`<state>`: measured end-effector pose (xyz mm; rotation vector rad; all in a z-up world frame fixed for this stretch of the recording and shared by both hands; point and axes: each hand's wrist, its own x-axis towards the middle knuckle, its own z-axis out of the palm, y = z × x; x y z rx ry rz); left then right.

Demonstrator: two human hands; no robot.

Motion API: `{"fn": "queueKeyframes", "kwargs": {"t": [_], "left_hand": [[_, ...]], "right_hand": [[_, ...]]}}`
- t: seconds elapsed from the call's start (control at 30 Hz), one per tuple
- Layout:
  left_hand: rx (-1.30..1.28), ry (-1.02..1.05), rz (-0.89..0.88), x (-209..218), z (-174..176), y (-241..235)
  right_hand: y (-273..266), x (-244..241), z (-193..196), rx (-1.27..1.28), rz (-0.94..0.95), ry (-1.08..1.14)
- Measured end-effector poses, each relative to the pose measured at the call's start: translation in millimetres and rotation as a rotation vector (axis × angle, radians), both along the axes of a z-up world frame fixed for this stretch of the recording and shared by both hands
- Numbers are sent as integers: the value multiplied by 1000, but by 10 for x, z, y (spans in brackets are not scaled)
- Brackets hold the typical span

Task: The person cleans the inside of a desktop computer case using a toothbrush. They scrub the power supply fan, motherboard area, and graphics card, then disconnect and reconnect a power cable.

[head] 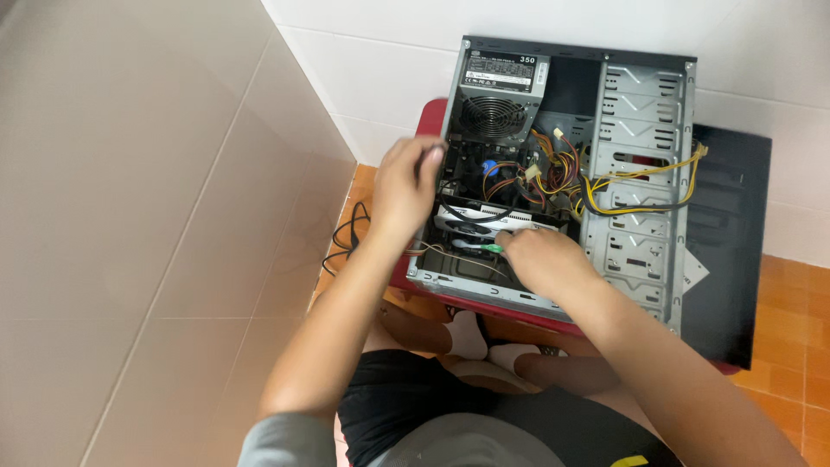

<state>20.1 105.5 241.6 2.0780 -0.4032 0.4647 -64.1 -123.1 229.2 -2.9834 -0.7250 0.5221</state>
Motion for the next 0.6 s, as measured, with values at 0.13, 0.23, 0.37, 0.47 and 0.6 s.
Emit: {"fn": "queueKeyframes", "kwargs": {"t": [0.13, 0.23, 0.37, 0.47, 0.6], "left_hand": [[40, 44, -80, 625, -176, -295], [193, 124, -40, 1044, -475, -461], [101, 74, -59, 1286, -736, -602], [64, 28, -85, 1302, -842, -623], [146, -23, -85, 1288, -834, -617]], "right_hand": [[1, -15, 35, 29, -17, -5], [-12, -28, 24, -45, -54, -27], [-110, -15, -30, -65, -71, -56], [-120, -15, -63, -24, -36, -100], [-92, 38, -203, -67, 27, -98]]}}
